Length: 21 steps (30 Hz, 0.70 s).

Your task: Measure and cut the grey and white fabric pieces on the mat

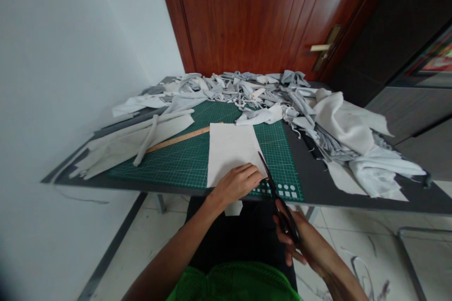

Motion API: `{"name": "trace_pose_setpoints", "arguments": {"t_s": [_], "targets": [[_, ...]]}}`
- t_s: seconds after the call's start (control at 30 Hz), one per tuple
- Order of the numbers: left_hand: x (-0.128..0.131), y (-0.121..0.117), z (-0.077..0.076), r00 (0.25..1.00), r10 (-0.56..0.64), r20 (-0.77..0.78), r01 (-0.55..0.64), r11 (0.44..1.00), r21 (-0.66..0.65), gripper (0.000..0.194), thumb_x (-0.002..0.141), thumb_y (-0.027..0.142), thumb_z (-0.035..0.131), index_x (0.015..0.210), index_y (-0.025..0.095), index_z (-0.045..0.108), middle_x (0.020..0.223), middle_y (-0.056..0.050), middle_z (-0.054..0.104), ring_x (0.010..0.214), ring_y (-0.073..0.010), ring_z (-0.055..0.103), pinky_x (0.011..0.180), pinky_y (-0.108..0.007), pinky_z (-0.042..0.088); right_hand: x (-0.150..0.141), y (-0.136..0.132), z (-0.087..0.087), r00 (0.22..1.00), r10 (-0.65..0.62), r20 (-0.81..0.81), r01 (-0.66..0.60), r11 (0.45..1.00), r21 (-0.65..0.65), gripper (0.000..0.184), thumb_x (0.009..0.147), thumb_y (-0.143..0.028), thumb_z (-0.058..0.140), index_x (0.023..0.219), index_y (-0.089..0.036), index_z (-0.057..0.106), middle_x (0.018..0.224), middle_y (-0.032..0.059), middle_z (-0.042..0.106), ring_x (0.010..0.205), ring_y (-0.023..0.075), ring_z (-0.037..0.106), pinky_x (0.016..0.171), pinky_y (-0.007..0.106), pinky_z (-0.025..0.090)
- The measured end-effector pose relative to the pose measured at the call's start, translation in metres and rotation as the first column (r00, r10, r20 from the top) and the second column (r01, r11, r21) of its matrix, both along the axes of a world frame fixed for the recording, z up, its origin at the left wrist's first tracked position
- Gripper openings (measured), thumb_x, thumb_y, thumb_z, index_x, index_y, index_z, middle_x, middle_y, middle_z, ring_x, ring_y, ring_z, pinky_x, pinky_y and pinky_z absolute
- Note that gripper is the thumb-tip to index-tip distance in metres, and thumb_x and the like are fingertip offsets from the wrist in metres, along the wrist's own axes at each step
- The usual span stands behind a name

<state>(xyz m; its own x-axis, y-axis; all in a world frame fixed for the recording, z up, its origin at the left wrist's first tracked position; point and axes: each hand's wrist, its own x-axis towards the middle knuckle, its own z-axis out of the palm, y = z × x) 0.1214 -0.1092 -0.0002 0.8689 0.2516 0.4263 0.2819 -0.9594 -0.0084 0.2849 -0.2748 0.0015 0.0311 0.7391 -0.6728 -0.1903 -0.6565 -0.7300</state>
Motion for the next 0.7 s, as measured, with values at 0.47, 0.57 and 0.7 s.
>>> {"name": "trace_pose_setpoints", "arguments": {"t_s": [0.47,0.57,0.7], "targets": [[-0.006,-0.011,0.003,0.996,-0.083,0.009,0.084,0.995,-0.05,0.008,0.103,0.013,0.058,0.102,0.015,0.065,0.099,-0.004,0.068,0.098,-0.0171,0.066,0.082,-0.029,0.055,-0.006,0.005,0.003,0.993,0.034,-0.115,-0.041,0.997,-0.058,0.069,0.071,-0.089,0.066,0.082,-0.021,0.059,0.051,-0.0122,0.04,0.031,0.0036,0.025,0.059,0.036,0.06],[-0.007,-0.016,0.008,0.995,-0.094,0.018,0.095,0.993,-0.075,0.008,0.102,0.012,0.058,0.102,0.015,0.065,0.102,-0.003,0.069,0.099,-0.0168,0.067,0.082,-0.028,0.055,-0.001,0.005,0.004,0.987,0.047,-0.156,-0.057,0.996,-0.063,0.068,0.071,-0.086,0.069,0.085,-0.02,0.061,0.053,-0.0115,0.04,0.034,0.0045,0.028,0.059,0.036,0.059],[-0.006,-0.023,0.018,0.995,-0.086,0.051,0.09,0.992,-0.094,0.009,0.103,0.014,0.057,0.106,0.016,0.065,0.105,-0.004,0.07,0.101,-0.0176,0.067,0.081,-0.029,0.056,-0.001,0.006,0.007,0.978,0.078,-0.195,-0.091,0.994,-0.055,0.065,0.078,-0.085,0.065,0.085,-0.021,0.059,0.058,-0.0091,0.043,0.038,0.007,0.034,0.061,0.039,0.059]]}}
